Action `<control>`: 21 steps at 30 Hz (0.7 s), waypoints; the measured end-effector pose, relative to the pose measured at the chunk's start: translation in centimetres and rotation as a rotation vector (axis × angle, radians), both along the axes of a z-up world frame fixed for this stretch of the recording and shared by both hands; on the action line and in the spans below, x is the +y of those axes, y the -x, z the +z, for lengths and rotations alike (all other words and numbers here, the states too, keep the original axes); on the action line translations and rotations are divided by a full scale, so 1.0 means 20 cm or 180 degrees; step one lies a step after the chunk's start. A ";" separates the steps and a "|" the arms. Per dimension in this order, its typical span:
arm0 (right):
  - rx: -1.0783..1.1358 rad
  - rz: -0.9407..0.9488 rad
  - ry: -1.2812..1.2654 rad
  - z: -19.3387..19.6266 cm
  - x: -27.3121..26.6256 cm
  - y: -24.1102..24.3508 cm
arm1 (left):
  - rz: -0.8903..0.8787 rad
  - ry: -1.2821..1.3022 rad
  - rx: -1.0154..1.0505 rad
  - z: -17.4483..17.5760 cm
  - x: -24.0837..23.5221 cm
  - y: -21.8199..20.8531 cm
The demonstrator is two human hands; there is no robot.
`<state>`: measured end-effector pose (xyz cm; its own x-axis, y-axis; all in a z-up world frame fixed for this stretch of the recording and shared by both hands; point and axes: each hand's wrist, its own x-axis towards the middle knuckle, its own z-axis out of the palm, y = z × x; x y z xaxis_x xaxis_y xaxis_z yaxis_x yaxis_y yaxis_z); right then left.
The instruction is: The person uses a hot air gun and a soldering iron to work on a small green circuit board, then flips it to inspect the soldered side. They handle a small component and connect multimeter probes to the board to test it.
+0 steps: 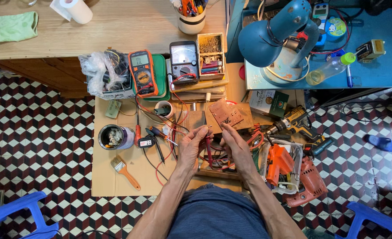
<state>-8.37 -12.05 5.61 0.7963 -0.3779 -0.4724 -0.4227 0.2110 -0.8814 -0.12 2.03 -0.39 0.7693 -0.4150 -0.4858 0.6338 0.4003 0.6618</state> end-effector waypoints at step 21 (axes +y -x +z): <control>-0.0770 -0.0301 -0.1695 -0.11 0.05 -0.03 | 0.0030 -0.0127 -0.0286 0.06 0.01 0.07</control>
